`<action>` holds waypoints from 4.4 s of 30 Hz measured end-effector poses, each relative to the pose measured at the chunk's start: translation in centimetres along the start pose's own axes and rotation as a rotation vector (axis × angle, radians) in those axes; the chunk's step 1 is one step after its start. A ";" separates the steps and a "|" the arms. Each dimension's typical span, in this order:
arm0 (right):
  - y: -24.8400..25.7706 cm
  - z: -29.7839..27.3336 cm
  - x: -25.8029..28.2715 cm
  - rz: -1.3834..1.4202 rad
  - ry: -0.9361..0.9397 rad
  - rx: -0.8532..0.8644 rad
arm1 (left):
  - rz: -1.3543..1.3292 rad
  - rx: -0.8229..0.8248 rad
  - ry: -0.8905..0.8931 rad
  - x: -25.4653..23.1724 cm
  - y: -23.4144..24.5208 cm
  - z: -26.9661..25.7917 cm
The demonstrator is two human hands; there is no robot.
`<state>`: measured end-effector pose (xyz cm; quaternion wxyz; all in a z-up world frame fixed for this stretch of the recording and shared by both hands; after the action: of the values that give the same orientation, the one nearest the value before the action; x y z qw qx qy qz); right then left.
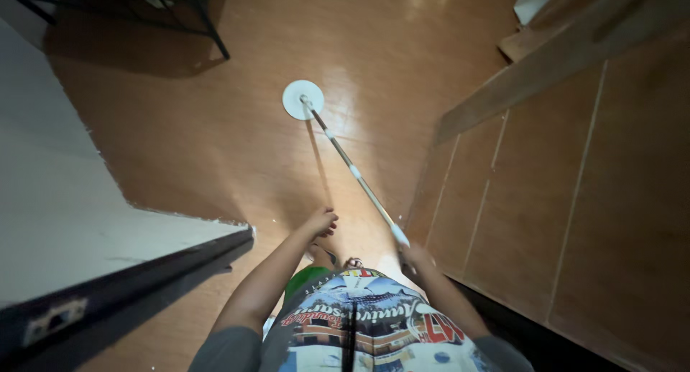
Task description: The person mops a wooden floor in a bedroom using a spin mop. They move the mop back and forth across the floor, covering areas near the bed, a doorway, and a wall with a framed portrait.
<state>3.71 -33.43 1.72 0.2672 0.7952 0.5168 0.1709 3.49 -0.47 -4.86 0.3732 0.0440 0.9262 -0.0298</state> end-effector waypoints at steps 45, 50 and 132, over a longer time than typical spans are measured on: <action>-16.3 -8.4 7.1 0.918 0.131 0.371 | 0.742 -0.036 -0.587 7.1 -10.1 -25.2; -18.4 -9.0 3.3 1.044 0.120 0.363 | 0.735 0.070 -0.708 8.9 -14.4 -27.1; 27.7 24.2 26.5 1.469 -0.056 0.263 | 0.691 -0.294 -0.782 -38.9 -9.5 10.9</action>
<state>47.98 -24.22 -1.04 -0.0002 0.9652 -0.1384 0.2219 37.88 -13.19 14.52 0.6805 0.2787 0.6442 0.2104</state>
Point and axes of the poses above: each hand's wrist, its own z-axis towards the middle knuckle, its own y-axis out of the back of the hand, x = y × z, the point moved 6 cm from there along z, towards the middle knuckle, and after that the axes turned 8 degrees about -y, right-handed, at the moved point
